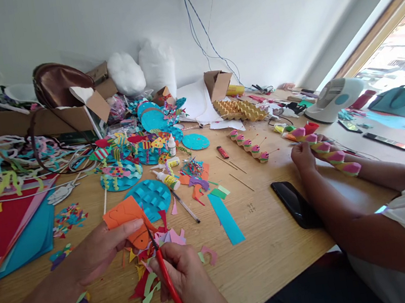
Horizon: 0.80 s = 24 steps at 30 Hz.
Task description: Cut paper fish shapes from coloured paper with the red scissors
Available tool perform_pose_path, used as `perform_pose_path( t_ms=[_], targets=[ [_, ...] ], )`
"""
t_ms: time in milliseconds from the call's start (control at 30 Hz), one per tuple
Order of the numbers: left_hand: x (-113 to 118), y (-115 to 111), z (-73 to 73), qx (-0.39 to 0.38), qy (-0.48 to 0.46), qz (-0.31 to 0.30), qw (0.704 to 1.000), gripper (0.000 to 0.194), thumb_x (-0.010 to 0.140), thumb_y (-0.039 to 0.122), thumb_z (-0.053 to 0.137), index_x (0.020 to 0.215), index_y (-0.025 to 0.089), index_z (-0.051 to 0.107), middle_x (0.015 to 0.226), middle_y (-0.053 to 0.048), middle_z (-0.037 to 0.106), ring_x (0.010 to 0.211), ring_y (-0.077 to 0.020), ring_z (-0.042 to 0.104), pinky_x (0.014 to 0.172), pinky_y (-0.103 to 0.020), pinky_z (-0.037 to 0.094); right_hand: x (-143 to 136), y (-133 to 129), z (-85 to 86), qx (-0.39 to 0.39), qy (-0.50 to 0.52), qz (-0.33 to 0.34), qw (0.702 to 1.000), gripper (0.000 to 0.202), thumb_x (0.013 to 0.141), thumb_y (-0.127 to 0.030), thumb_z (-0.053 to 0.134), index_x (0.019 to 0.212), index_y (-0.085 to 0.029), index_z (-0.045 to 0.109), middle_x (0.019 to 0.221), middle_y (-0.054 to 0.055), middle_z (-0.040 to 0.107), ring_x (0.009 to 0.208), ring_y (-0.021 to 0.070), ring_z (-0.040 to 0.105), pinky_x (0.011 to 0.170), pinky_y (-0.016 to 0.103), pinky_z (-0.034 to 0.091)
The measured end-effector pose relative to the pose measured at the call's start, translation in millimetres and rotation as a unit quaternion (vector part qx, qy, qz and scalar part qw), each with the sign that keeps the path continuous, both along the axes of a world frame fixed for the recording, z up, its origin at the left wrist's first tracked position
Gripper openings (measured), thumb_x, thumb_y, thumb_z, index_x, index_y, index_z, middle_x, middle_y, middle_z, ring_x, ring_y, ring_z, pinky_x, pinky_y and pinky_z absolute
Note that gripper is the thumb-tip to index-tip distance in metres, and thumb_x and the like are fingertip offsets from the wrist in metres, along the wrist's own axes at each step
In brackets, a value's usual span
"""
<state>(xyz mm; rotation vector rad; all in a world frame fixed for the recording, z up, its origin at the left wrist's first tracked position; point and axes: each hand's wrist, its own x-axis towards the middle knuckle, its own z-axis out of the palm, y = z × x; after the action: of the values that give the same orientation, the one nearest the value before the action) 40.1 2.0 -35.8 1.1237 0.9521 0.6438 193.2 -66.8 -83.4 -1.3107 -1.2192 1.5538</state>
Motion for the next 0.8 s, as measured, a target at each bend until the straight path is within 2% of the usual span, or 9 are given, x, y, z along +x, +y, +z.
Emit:
perform_pose_path(
  t_ms=[167, 300, 567, 667, 800],
  targets=[
    [8, -2, 2.4, -0.001, 0.018, 0.052, 0.999, 0.021, 0.068, 0.038, 0.060, 0.067, 0.018, 0.053, 0.059, 0.002, 0.057, 0.058, -0.0143, 0.052, 0.056, -0.027, 0.042, -4, 0, -1.6, -0.016, 0.035, 0.000, 0.999, 0.060, 0.069, -0.076, 0.052, 0.060, -0.018, 0.046, 0.040, -0.005, 0.045, 0.034, 0.0065, 0.043, 0.036, 0.016, 0.033],
    [15, -6, -2.3, 0.020, 0.027, 0.081, 0.996, 0.020, 0.067, 0.037, 0.058, 0.067, 0.019, 0.050, 0.060, 0.003, 0.055, 0.056, -0.0140, 0.050, 0.054, -0.026, 0.040, -7, -1, -6.4, 0.000, 0.096, -0.004, 0.995, 0.058, 0.072, -0.074, 0.052, 0.068, -0.016, 0.050, 0.043, -0.006, 0.045, 0.035, 0.0064, 0.043, 0.036, 0.016, 0.034],
    [14, -13, -12.0, 0.054, 0.044, 0.048, 0.996, 0.022, 0.076, 0.036, 0.051, 0.062, 0.020, 0.046, 0.056, 0.005, 0.048, 0.052, -0.0113, 0.042, 0.051, -0.025, 0.035, -8, -1, -15.8, 0.023, 0.152, -0.010, 0.988, 0.050, 0.080, -0.064, 0.054, 0.073, -0.015, 0.052, 0.045, -0.006, 0.044, 0.035, 0.0058, 0.042, 0.038, 0.016, 0.035],
    [12, -14, -10.4, 0.022, 0.038, 0.053, 0.998, 0.025, 0.073, 0.038, 0.053, 0.057, 0.020, 0.045, 0.049, 0.007, 0.044, 0.047, -0.0096, 0.038, 0.046, -0.023, 0.032, -7, -1, -16.0, 0.022, 0.158, -0.004, 0.987, 0.049, 0.080, -0.064, 0.054, 0.073, -0.015, 0.051, 0.046, -0.007, 0.044, 0.036, 0.0058, 0.041, 0.039, 0.017, 0.035],
    [11, -13, -7.5, -0.078, -0.003, 0.051, 0.996, 0.030, 0.068, 0.042, 0.059, 0.055, 0.019, 0.046, 0.046, 0.006, 0.045, 0.044, -0.0079, 0.037, 0.044, -0.021, 0.028, -7, 0, -14.3, 0.013, 0.151, 0.005, 0.988, 0.050, 0.078, -0.066, 0.054, 0.072, -0.016, 0.051, 0.046, -0.006, 0.045, 0.037, 0.0067, 0.043, 0.040, 0.018, 0.036]
  ],
)
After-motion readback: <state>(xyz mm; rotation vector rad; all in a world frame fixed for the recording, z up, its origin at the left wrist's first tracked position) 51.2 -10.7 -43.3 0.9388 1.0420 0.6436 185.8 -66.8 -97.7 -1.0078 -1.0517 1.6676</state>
